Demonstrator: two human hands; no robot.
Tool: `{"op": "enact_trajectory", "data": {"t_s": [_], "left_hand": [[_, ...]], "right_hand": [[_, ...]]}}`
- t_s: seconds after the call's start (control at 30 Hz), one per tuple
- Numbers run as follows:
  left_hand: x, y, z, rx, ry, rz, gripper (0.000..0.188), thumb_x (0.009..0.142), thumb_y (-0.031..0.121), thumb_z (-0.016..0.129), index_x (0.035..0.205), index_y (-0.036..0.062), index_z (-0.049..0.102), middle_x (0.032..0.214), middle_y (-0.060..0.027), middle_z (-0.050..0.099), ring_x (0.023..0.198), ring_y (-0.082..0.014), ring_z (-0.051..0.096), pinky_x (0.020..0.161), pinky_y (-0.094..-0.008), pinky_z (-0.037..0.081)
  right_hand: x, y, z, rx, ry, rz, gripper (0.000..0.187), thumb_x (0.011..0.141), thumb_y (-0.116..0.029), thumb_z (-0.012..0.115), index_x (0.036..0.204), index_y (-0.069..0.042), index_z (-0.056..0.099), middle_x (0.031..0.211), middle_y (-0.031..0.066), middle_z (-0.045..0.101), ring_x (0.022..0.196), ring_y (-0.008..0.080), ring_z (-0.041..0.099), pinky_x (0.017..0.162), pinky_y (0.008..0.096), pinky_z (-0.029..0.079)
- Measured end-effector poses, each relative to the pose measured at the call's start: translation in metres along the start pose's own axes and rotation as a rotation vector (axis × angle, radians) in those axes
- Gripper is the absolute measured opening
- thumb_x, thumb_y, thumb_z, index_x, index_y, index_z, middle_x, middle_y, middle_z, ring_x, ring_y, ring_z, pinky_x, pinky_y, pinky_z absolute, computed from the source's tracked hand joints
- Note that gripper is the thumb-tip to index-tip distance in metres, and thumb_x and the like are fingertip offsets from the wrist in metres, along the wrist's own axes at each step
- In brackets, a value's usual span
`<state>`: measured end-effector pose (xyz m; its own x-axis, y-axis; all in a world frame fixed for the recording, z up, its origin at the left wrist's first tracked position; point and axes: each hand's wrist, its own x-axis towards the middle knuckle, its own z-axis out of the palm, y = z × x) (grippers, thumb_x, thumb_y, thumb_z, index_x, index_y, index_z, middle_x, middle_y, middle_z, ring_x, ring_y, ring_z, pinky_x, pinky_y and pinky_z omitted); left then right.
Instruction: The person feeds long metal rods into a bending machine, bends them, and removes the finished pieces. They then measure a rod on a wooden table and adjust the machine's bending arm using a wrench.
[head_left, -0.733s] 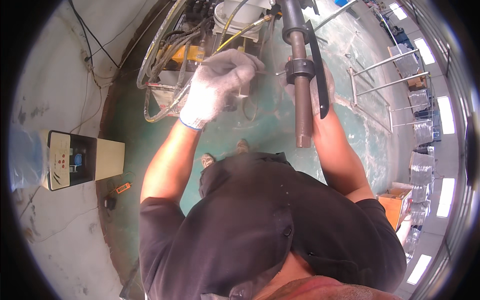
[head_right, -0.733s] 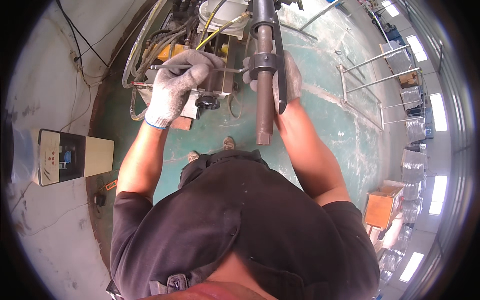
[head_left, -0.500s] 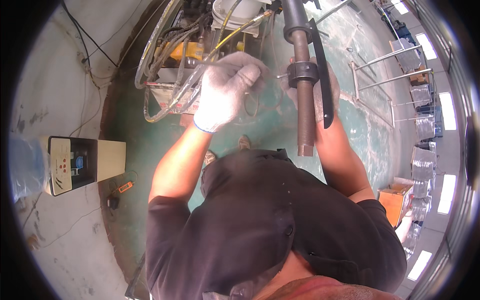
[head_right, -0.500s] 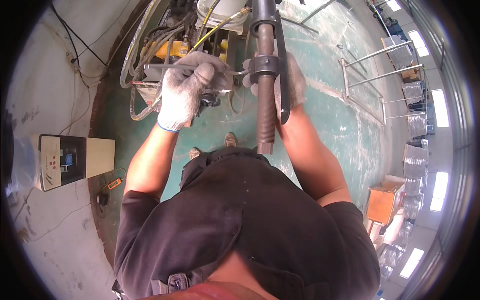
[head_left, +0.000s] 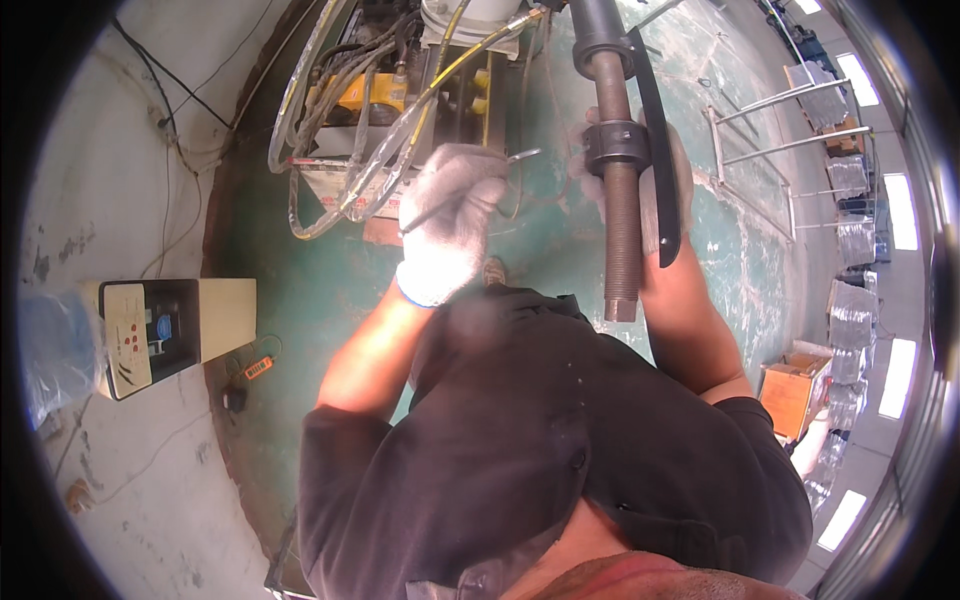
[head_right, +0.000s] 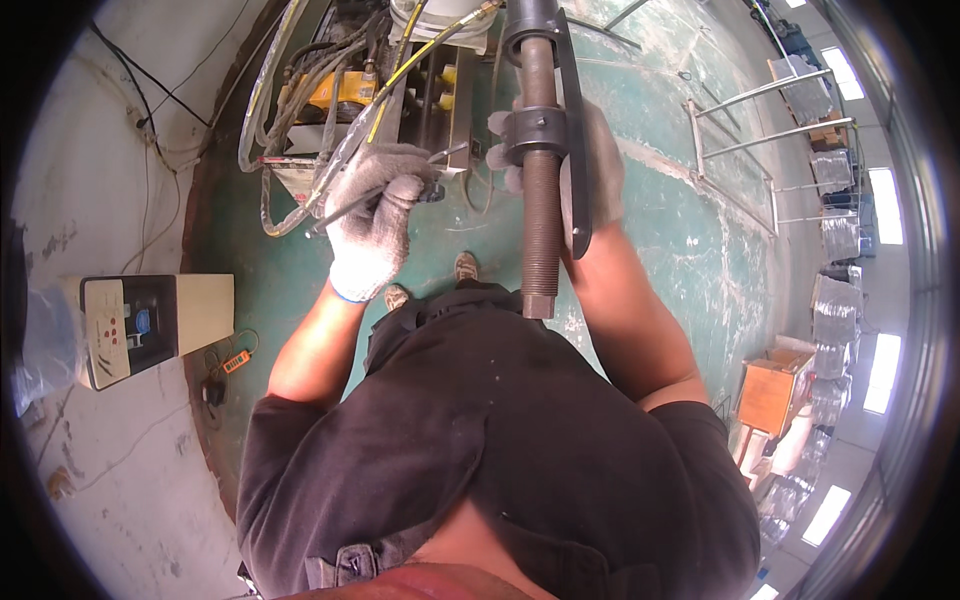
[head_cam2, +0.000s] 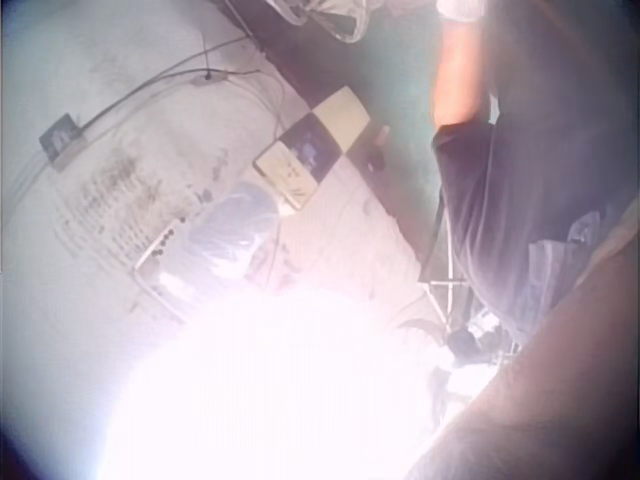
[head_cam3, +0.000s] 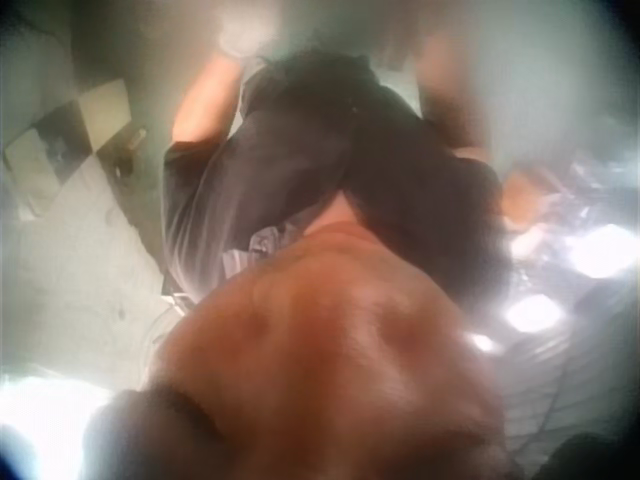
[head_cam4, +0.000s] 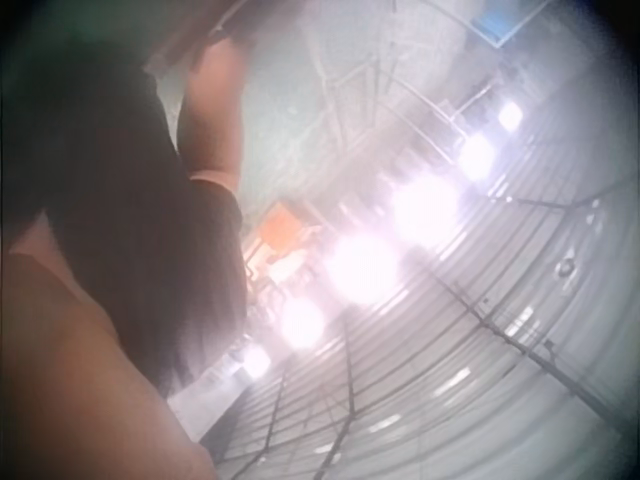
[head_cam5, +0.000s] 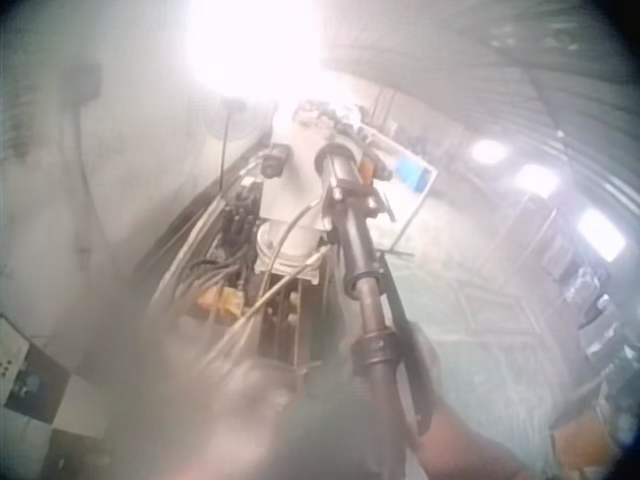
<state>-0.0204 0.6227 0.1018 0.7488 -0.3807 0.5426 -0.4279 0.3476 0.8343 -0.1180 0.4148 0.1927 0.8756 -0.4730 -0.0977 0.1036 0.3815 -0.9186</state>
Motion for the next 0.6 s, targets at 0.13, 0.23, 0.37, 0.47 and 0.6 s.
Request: {"op": "enact_trajectory", "data": {"t_s": [0.13,0.23,0.37,0.47,0.6], "left_hand": [[-0.002,0.000,-0.001,0.096,0.003,0.128,0.008,0.099,0.003,0.072,0.105,-0.0022,0.075,0.109,-0.0189,0.073,0.098,-0.0336,0.072,0.087,-0.0405,0.058],[-0.012,0.006,0.001,-0.031,0.009,0.011,0.011,0.105,0.007,0.069,0.108,-0.0028,0.072,0.108,-0.0170,0.075,0.095,-0.0251,0.072,0.085,-0.0375,0.059],[-0.016,0.005,0.002,-0.288,0.042,-0.278,0.016,0.110,0.011,0.065,0.116,-0.0033,0.068,0.102,-0.0126,0.076,0.090,-0.0159,0.071,0.083,-0.0320,0.059],[-0.010,0.007,0.001,-0.347,0.063,-0.424,0.035,0.109,0.032,0.072,0.117,-0.0022,0.070,0.105,-0.0114,0.078,0.085,-0.0151,0.073,0.076,-0.0296,0.058],[0.000,-0.005,0.004,-0.449,0.066,-0.508,0.039,0.108,0.035,0.074,0.117,-0.0028,0.068,0.098,-0.0117,0.077,0.082,-0.0186,0.073,0.072,-0.0321,0.058]], "right_hand": [[-0.012,0.023,-0.022,0.206,-0.018,0.133,0.041,0.111,-0.024,0.060,0.139,0.006,0.058,0.115,0.0227,0.076,0.086,0.0260,0.077,0.065,0.0317,0.063],[-0.020,0.079,-0.042,-0.086,-0.022,0.046,0.045,0.110,-0.025,0.063,0.142,0.007,0.059,0.113,0.0188,0.075,0.088,0.0241,0.074,0.072,0.0332,0.062],[-0.035,0.063,0.025,-0.204,-0.087,0.112,0.033,0.110,-0.021,0.067,0.130,0.005,0.066,0.101,0.0118,0.072,0.086,0.0204,0.070,0.072,0.0338,0.057],[-0.029,0.066,0.019,-0.323,-0.130,0.045,0.029,0.110,-0.020,0.067,0.125,0.005,0.068,0.097,0.0115,0.073,0.086,0.0197,0.070,0.073,0.0337,0.056],[-0.028,0.064,0.020,-0.323,-0.137,0.019,0.032,0.110,-0.022,0.066,0.126,0.006,0.067,0.098,0.0128,0.074,0.081,0.0192,0.070,0.073,0.0343,0.057]]}}
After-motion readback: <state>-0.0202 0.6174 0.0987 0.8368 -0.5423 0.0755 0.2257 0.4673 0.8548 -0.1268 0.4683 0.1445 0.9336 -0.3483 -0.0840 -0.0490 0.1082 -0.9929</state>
